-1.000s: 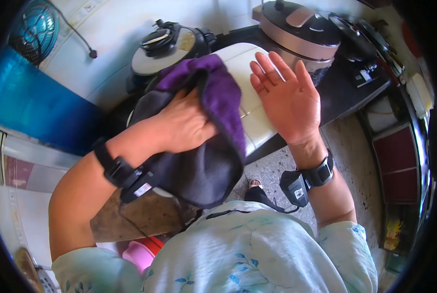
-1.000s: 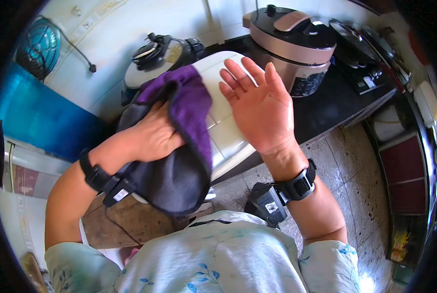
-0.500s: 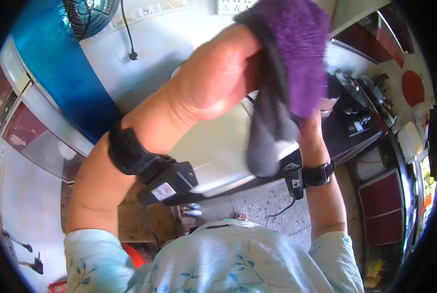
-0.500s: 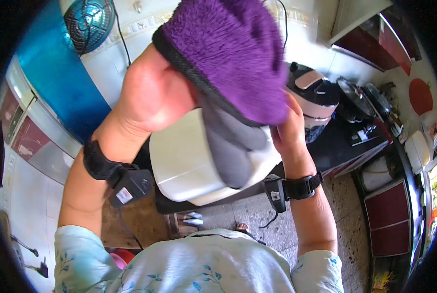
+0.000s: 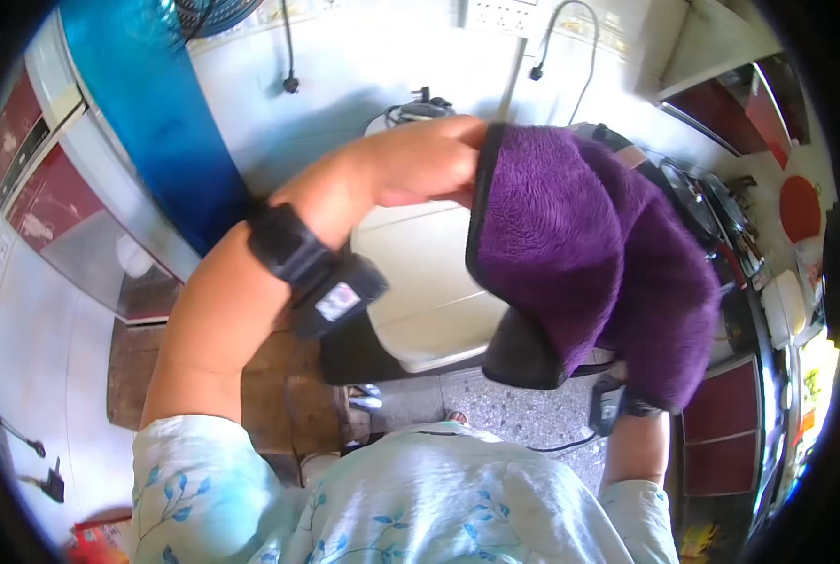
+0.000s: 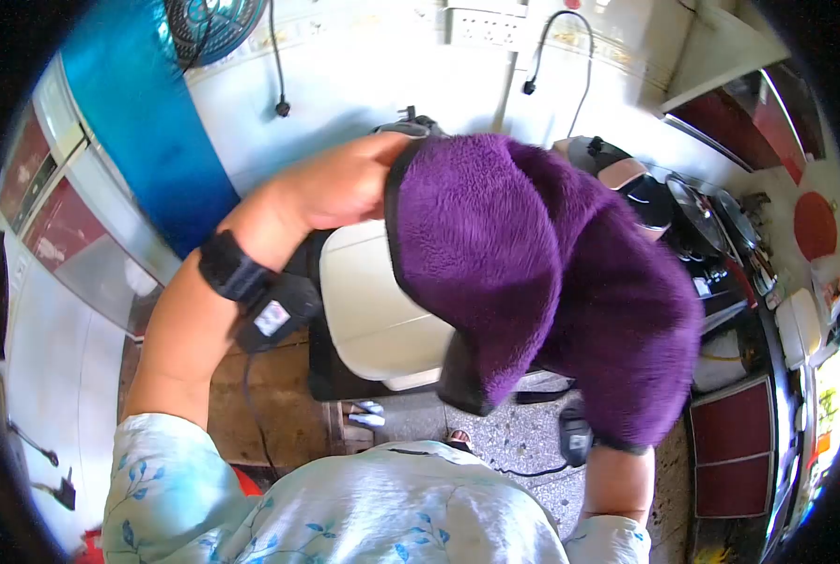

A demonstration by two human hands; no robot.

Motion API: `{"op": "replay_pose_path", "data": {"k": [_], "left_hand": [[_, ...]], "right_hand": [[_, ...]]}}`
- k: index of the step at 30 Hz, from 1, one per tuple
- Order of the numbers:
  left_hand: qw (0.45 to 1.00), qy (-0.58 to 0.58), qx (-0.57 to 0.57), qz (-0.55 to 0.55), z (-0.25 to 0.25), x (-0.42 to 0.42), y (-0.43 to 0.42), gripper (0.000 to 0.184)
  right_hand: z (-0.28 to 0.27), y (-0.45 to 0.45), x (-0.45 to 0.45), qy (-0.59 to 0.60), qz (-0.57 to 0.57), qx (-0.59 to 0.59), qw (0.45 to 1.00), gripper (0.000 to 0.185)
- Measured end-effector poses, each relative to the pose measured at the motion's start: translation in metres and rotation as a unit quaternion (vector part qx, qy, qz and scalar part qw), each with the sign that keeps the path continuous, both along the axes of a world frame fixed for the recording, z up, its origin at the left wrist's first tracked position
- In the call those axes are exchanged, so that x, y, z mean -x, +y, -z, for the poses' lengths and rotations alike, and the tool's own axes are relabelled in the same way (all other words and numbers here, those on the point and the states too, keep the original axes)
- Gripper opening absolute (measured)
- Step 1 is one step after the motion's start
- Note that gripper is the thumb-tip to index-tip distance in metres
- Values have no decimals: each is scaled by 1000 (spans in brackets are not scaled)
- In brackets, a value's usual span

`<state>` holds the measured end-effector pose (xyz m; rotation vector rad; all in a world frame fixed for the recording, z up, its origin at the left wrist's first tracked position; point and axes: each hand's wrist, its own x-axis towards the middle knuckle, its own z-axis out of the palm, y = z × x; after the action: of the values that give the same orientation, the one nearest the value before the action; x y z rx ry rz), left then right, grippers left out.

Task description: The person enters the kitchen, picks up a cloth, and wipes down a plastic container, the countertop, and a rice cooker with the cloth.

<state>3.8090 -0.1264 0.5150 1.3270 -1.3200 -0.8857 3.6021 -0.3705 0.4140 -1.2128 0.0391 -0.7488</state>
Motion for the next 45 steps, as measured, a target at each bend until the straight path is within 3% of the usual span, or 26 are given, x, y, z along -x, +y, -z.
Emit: {"op": "replay_pose_path", "data": {"k": [1, 2, 5, 7, 9, 10, 11, 13, 15, 17, 19, 22, 23, 25, 26, 27, 28, 29, 30, 31, 32, 33, 35, 38, 41, 45], "left_hand": [[998, -6, -60, 5, -1, -9, 21, 32], [995, -29, -67, -73, 4, -12, 39, 28], [916, -178, 38, -359, 80, -41, 79, 28], [873, -111, -26, -474, 129, -33, 89, 31], [888, 129, -67, -436, 140, -1, 85, 36], [882, 140, -36, -449, 146, 10, 82, 37], [873, 149, -6, -464, 152, 15, 79, 39], [827, -22, 122, -549, 191, 5, 61, 40], [831, 50, 119, -541, 190, 8, 60, 40], [835, 73, 159, -522, 193, 8, 57, 40], [850, 222, 215, -427, 193, 13, 63, 41], [898, 127, 224, -358, 198, 45, 98, 45], [896, 128, 225, -360, 209, 57, 106, 45], [886, 367, 190, -209, 236, 74, 121, 42], [888, 366, 188, -205, 225, 78, 135, 42], [938, 99, 228, -241, 211, 83, 151, 45], [916, -173, 255, -258, 193, 87, 169, 49], [876, -333, 191, -291, 173, 87, 191, 49], [806, -484, 125, -317, 160, 82, 212, 49], [846, -409, 36, -340, 168, 76, 228, 60], [873, -328, -55, -357, 175, 71, 240, 72], [876, -329, -52, -350, 176, 68, 249, 72], [723, -304, 24, -619, 174, 61, 259, 75], [788, -289, -20, -543, 166, 25, 252, 68], [860, -262, -91, -429, 157, -17, 243, 57], [818, -303, -18, -489, 274, -77, 225, 50]], "right_hand": [[-5, -5, 11, 4, 22, 27, 999, 33], [-10, -9, 21, 11, 42, 55, 998, 34], [-13, -12, 24, 60, 56, 150, 985, 34], [2, -5, 4, 121, 1, 220, 968, 34], [22, 14, -22, 178, -99, 294, 934, 35], [16, 40, -29, 173, -21, 526, 833, 40], [7, 77, -37, 148, 59, 720, 676, 46], [-6, 120, -51, 165, 30, 745, 645, 51], [-12, 146, -59, 173, -8, 786, 594, 58], [-19, 170, -67, 128, -82, 785, 600, 56], [-21, 197, -71, 74, -109, 763, 633, 45], [-18, 218, -76, 39, -165, 755, 633, 42], [-15, 224, -79, 26, -190, 726, 660, 42], [-10, 238, -85, 16, -213, 695, 687, 41], [-8, 250, -89, -3, -261, 673, 692, 42], [-8, 262, -91, -20, -304, 649, 697, 43], [-8, 272, -89, -5, -346, 583, 735, 48], [-15, 273, -87, -2, -340, 584, 737, 48], [-26, 274, -85, -14, -366, 546, 754, 50], [-37, 273, -85, -26, -391, 506, 768, 53], [-45, 261, -86, -47, -386, 489, 781, 54], [-52, 246, -87, -55, -341, 513, 786, 51], [-54, 217, -85, 25, -139, 602, 786, 42], [-32, 167, -96, 107, 50, 666, 736, 30], [-6, 134, -98, 158, 95, 646, 741, 30], [-5, 136, -100, 191, 92, 656, 725, 31]]}}
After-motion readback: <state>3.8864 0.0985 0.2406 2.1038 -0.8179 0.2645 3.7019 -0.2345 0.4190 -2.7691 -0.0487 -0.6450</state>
